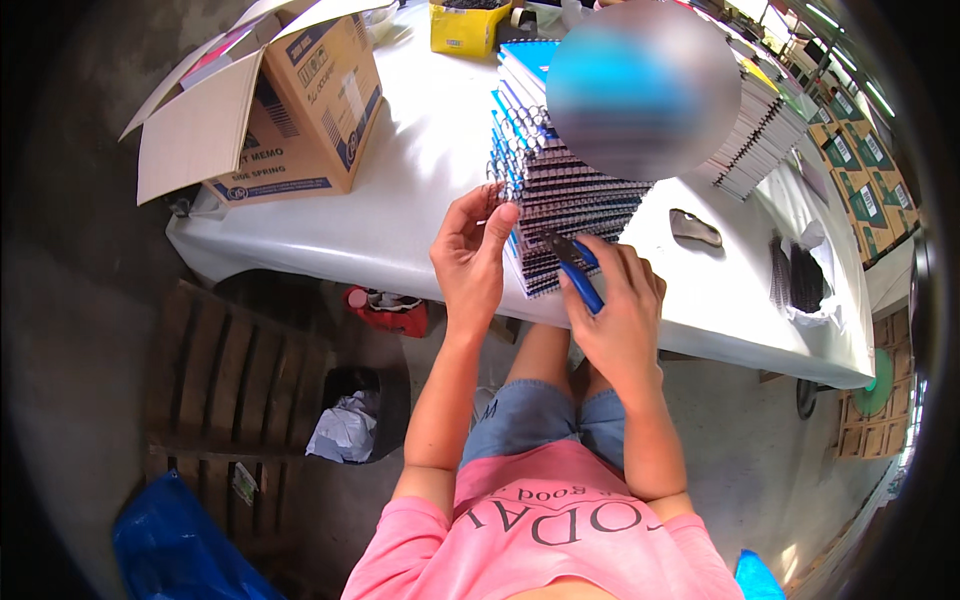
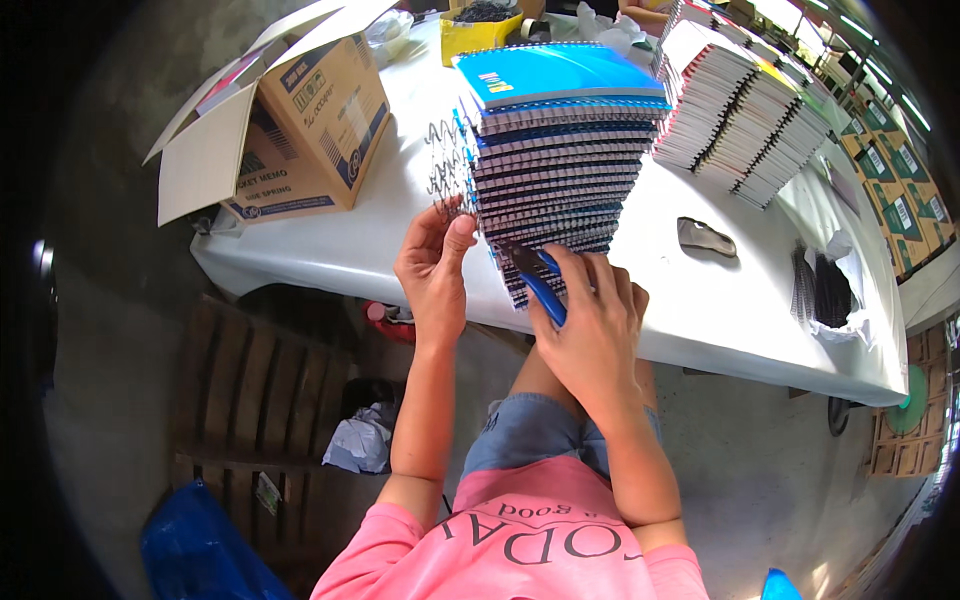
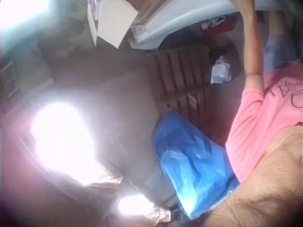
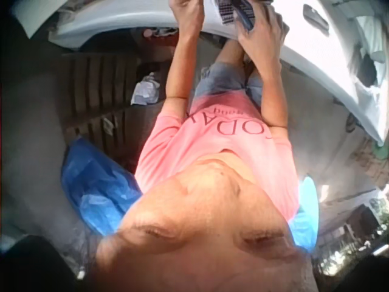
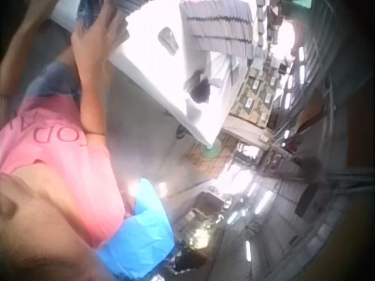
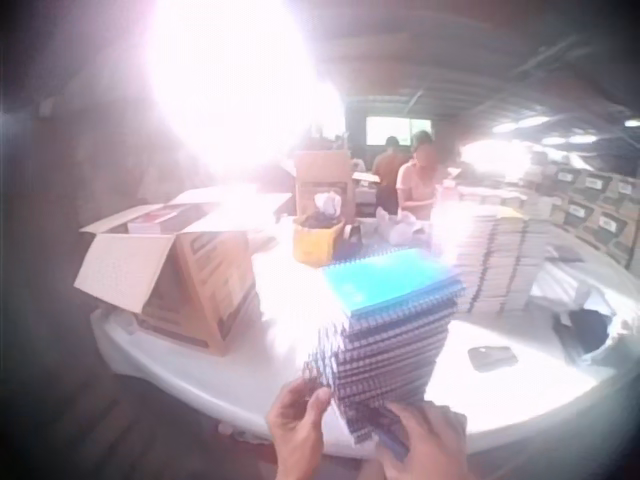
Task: The person trims the ends of wire spirals on small notebooks using blue nippers, picking up individual notebooks and notebooks from a stack to cut the excess wire.
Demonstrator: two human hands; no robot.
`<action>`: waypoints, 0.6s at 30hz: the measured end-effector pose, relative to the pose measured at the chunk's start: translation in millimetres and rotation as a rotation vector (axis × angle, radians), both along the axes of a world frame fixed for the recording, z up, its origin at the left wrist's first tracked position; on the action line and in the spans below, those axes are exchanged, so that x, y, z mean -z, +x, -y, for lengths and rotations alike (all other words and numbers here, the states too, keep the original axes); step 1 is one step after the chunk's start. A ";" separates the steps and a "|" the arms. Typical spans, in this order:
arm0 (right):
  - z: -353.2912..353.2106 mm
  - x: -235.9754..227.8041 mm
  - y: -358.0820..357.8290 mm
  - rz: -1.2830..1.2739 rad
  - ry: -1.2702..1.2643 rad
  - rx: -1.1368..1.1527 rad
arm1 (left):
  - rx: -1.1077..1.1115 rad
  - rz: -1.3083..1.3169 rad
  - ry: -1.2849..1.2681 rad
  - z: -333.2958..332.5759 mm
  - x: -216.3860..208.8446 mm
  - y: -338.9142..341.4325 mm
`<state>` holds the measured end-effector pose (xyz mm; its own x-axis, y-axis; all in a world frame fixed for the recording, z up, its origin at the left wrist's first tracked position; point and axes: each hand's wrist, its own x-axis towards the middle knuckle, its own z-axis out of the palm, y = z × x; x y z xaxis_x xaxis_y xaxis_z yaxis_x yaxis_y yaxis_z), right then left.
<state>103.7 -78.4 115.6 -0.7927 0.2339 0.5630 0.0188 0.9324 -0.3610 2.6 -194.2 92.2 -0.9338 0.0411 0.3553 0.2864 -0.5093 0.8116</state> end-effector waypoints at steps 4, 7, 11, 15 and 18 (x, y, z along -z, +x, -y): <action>3.8 2.1 -8.7 -0.013 0.026 0.027 | -0.094 0.022 0.003 -4.7 0.0 2.2; 7.2 1.7 -12.0 0.020 0.077 0.036 | -0.092 0.013 -0.002 -3.8 -0.4 1.1; 12.4 0.9 -15.8 0.011 0.090 0.035 | -0.093 -0.001 -0.002 -1.8 3.8 -0.4; 10.4 4.7 -20.1 -0.019 0.007 -0.033 | -0.081 0.015 0.005 -0.3 3.5 -0.5; 4.1 9.1 -23.7 0.039 -0.080 -0.086 | -0.064 -0.002 0.019 1.1 4.8 -2.5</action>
<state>80.1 -82.5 106.5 -0.8329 0.2069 0.5132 -0.0443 0.8996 -0.4345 0.0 -195.3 87.4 -0.9335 -0.0251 0.3578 0.3206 -0.5054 0.8011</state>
